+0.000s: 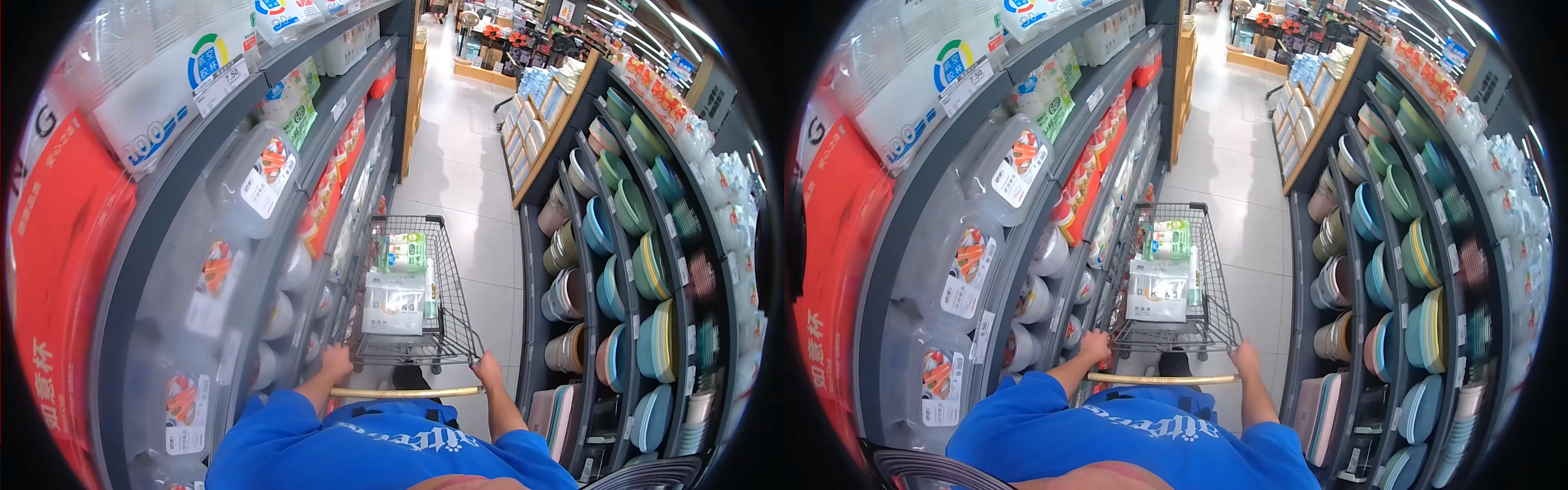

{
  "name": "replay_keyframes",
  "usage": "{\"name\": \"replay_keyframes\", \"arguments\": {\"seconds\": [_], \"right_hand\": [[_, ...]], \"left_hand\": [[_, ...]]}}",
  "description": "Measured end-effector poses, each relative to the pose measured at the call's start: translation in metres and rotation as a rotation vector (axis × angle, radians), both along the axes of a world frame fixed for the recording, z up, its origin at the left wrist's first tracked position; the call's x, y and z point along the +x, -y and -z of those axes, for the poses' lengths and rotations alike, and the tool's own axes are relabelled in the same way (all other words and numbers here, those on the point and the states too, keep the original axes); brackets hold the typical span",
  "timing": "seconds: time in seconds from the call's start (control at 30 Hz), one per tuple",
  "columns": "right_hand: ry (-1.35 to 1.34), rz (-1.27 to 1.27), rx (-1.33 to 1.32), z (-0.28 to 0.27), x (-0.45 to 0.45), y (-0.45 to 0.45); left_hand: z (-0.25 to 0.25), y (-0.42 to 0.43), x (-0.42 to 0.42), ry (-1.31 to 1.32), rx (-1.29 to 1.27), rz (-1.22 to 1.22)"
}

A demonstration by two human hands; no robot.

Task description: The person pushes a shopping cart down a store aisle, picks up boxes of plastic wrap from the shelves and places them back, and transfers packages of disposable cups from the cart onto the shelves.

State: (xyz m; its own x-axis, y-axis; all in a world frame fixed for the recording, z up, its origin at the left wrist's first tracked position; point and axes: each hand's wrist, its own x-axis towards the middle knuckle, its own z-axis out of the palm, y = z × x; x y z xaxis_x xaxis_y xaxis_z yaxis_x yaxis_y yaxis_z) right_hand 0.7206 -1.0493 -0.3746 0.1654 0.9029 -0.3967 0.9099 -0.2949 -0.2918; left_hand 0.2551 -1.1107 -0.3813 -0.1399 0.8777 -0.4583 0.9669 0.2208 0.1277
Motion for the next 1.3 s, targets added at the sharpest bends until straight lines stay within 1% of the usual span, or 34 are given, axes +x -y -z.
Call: {"name": "replay_keyframes", "arguments": {"seconds": [0.1,0.2,0.27,0.4,0.47,0.63,0.7,0.77,0.9,1.03,1.1,1.2,1.3], "right_hand": [[0.005,0.011,0.004,0.003,0.0,0.018],[-0.005,0.022,0.019,0.0,-0.001,0.035],[0.017,0.029,0.008,-0.002,-0.004,0.045],[0.044,-0.003,0.005,0.0,-0.005,0.068],[0.03,-0.001,-0.011,-0.002,-0.005,0.082],[0.015,-0.033,0.007,-0.005,-0.002,0.124],[0.008,-0.06,0.035,0.018,0.006,0.144],[-0.003,-0.06,0.047,0.029,0.013,0.159],[-0.035,-0.03,0.044,0.022,0.008,0.195],[-0.089,-0.058,0.109,0.051,0.016,0.225],[-0.068,-0.055,0.126,0.039,0.009,0.238],[-0.06,-0.045,0.072,0.032,0.004,0.254],[-0.046,-0.057,0.086,0.028,0.0,0.273]], "left_hand": [[-0.006,0.018,-0.003,0.045,-0.011,-0.005],[-0.018,0.031,-0.003,0.059,-0.073,-0.007],[-0.01,0.04,-0.008,0.051,-0.101,0.034],[-0.014,0.062,-0.016,0.076,-0.091,0.096],[0.003,0.078,-0.023,0.081,-0.055,0.126],[0.002,0.127,-0.018,0.077,0.052,0.099],[0.01,0.144,-0.016,0.062,0.077,0.084],[0.015,0.162,-0.017,0.006,0.086,0.141],[0.017,0.196,-0.015,-0.051,0.113,0.221],[0.009,0.219,-0.007,-0.046,0.11,0.174],[0.031,0.234,-0.014,-0.033,0.104,0.187],[0.039,0.251,-0.017,-0.04,0.077,0.193],[0.044,0.27,-0.016,-0.051,0.081,0.179]]}}
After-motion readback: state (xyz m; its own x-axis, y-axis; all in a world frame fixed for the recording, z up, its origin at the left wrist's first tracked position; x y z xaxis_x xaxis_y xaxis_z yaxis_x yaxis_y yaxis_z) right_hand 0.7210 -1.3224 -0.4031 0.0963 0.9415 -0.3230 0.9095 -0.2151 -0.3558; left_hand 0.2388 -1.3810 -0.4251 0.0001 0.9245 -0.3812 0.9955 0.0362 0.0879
